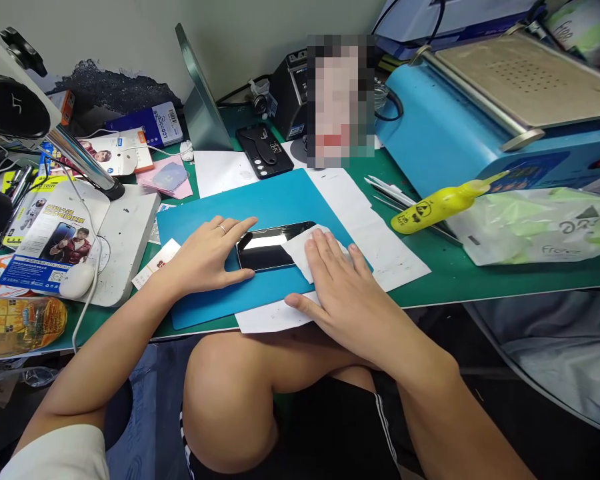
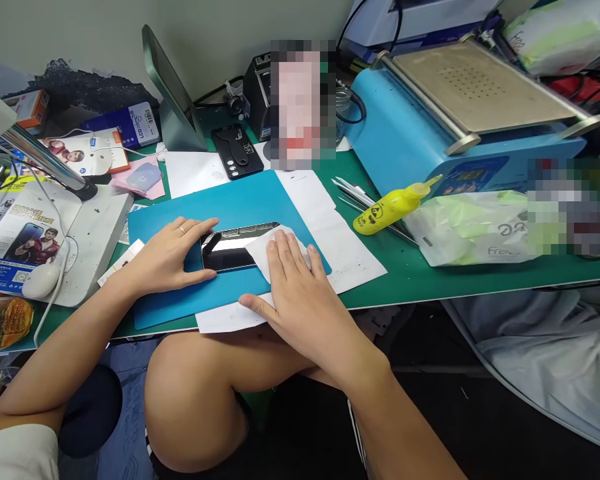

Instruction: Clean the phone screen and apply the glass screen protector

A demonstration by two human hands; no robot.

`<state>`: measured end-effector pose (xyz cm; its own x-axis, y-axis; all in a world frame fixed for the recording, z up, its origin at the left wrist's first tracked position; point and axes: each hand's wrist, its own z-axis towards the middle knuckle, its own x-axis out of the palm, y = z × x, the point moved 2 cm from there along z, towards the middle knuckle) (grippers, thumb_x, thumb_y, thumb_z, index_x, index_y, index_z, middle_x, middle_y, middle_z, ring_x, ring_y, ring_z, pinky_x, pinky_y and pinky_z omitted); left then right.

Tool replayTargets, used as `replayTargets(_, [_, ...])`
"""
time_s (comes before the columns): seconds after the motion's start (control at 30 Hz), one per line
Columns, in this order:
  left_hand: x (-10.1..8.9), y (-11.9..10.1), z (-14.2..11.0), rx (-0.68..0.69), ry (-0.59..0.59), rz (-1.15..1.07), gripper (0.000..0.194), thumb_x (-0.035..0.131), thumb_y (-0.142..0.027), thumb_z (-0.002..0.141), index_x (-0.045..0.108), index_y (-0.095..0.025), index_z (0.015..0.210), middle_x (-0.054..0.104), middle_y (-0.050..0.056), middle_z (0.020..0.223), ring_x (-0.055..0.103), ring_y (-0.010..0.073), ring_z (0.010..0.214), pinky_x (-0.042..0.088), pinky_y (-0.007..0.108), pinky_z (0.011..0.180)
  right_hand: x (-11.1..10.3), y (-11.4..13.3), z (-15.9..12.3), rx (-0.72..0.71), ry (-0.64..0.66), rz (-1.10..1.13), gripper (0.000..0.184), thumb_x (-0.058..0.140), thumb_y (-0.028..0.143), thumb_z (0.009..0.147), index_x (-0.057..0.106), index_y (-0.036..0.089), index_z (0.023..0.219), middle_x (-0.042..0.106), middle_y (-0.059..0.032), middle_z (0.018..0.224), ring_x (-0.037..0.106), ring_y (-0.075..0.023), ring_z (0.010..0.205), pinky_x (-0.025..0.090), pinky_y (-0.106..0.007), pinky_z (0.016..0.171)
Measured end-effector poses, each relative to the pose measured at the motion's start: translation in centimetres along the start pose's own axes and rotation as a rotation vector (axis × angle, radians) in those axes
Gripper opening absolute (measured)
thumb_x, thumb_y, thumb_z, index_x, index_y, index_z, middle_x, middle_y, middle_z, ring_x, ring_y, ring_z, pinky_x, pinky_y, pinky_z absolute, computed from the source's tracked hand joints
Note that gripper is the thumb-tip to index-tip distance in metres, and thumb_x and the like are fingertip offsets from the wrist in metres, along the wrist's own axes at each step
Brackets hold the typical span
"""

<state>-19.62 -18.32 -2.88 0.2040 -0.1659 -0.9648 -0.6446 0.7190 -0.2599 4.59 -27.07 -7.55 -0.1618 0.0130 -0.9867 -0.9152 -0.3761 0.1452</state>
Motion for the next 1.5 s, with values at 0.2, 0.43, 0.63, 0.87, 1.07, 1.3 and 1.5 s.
replayTargets(0.2, [-0.1, 0.0, 0.1, -0.022, 0.015, -0.035, 0.085, 0.072, -0.050, 0.092, 0.035, -0.014, 0.160, 0.064, 0.017, 0.139, 0.058, 0.0350, 0.119, 0.048, 0.048, 0.105, -0.5, -0.7, 2.1, 0.017, 0.097, 0.033, 0.101, 0.020, 0.074, 0.102, 0.016, -0.003, 0.166, 0.017, -0.0290, 0.174, 0.015, -0.0397, 0.164, 0.021, -0.066, 0.129])
replayTargets(0.43, [-0.2, 0.1, 0.1, -0.025, 0.008, -0.063, 0.090, 0.071, -0.050, 0.092, 0.028, -0.017, 0.163, 0.064, 0.015, 0.140, 0.058, 0.0354, 0.117, 0.047, 0.049, 0.105, -0.2, -0.2, 0.0, 0.015, -0.010, -0.011, 0.104, 0.025, 0.075, 0.101, 0.001, 0.000, 0.168, 0.014, -0.0281, 0.175, 0.013, -0.0413, 0.164, 0.025, -0.067, 0.127])
replayTargets(0.63, [-0.1, 0.0, 0.2, -0.020, 0.002, -0.088, 0.087, 0.070, -0.045, 0.091, 0.031, -0.014, 0.162, 0.064, 0.016, 0.138, 0.058, 0.0349, 0.118, 0.047, 0.048, 0.106, -0.5, -0.9, 1.4, 0.014, 0.093, 0.037, 0.114, 0.021, 0.084, 0.095, 0.015, -0.005, 0.166, 0.014, -0.0295, 0.174, 0.012, -0.0408, 0.164, 0.021, -0.066, 0.129])
replayTargets(0.87, [-0.3, 0.1, 0.0, -0.108, -0.086, -0.175, 0.081, 0.060, -0.059, 0.095, 0.037, -0.016, 0.160, 0.067, 0.013, 0.135, 0.061, 0.0313, 0.110, 0.049, 0.045, 0.099, -0.4, 0.2, 0.5, -0.029, 0.032, 0.033, 0.116, 0.022, 0.085, 0.095, 0.016, -0.007, 0.165, 0.019, -0.0337, 0.171, 0.016, -0.0426, 0.163, 0.023, -0.067, 0.128])
replayTargets(1.07, [-1.2, 0.2, -0.5, -0.261, -0.460, -0.350, 0.050, 0.035, -0.040, 0.103, 0.057, -0.016, 0.141, 0.074, 0.009, 0.113, 0.065, 0.0229, 0.093, 0.051, 0.039, 0.091, -0.2, 1.4, 2.8, -0.102, 0.062, 0.116, 0.124, 0.021, 0.089, 0.091, 0.018, -0.012, 0.163, 0.011, -0.0349, 0.172, 0.010, -0.0430, 0.163, 0.023, -0.064, 0.130])
replayTargets(1.3, [-1.2, 0.1, -0.2, -0.244, -0.477, -0.351, 0.046, 0.038, -0.037, 0.100, 0.062, -0.014, 0.133, 0.076, 0.009, 0.105, 0.067, 0.0226, 0.091, 0.052, 0.039, 0.088, 0.2, 4.2, 5.3, -0.229, 0.038, 0.212, 0.123, 0.032, 0.088, 0.092, 0.018, -0.011, 0.163, 0.008, -0.0336, 0.172, 0.005, -0.0409, 0.164, 0.020, -0.062, 0.131])
replayTargets(1.5, [-0.9, 0.4, -0.1, -0.255, -0.422, -0.317, 0.047, 0.037, -0.039, 0.102, 0.063, -0.015, 0.132, 0.077, 0.008, 0.102, 0.067, 0.0222, 0.090, 0.051, 0.038, 0.087, 0.0, 5.0, 4.4, -0.338, 0.017, 0.222, 0.116, 0.042, 0.082, 0.094, 0.024, -0.010, 0.163, 0.014, -0.0311, 0.172, 0.011, -0.0400, 0.164, 0.022, -0.059, 0.132])
